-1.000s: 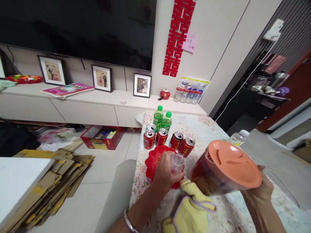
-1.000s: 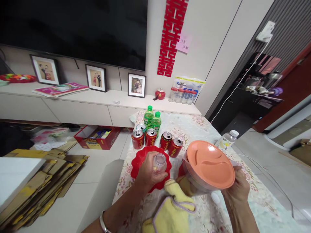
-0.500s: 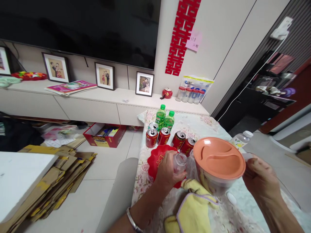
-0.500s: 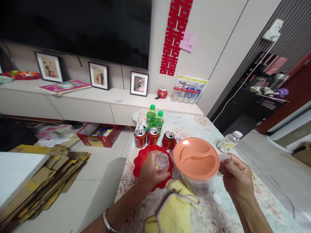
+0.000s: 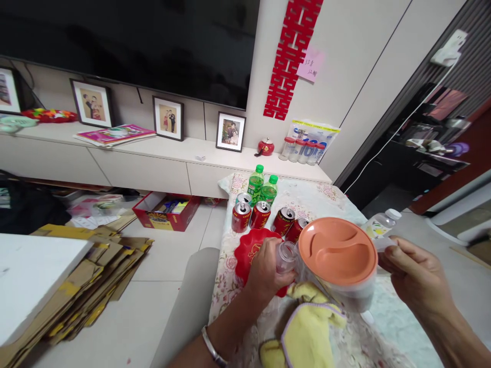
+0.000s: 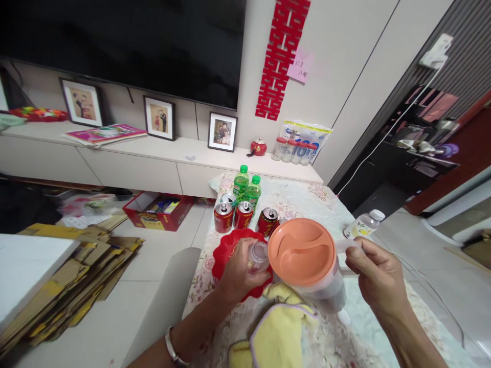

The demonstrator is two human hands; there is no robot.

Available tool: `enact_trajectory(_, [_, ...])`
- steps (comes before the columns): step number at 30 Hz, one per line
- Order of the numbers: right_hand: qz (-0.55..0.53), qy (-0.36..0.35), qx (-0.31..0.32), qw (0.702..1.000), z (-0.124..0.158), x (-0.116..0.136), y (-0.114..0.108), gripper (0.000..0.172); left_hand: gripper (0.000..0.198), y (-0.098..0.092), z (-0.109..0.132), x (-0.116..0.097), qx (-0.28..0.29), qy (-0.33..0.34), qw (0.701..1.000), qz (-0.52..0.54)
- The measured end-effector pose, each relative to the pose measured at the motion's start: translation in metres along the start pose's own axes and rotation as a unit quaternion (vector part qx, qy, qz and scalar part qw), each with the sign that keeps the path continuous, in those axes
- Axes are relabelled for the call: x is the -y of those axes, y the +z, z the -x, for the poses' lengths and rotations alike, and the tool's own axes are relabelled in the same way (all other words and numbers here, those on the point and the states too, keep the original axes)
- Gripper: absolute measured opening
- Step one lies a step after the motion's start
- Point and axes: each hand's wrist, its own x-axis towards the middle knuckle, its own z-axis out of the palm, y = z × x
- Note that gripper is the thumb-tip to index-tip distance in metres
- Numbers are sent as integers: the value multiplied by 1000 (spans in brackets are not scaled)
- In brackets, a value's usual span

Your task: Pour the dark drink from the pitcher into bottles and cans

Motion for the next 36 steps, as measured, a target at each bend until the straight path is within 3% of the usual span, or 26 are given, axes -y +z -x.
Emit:
enact_trajectory(9, [52,27,18,998,0,5,-1,58,71,2,1,4,5,5,1000,5])
enact_trajectory(36, [116,2,52,992,-4,20,1,61,71,3,1,4,8,4,1000,4])
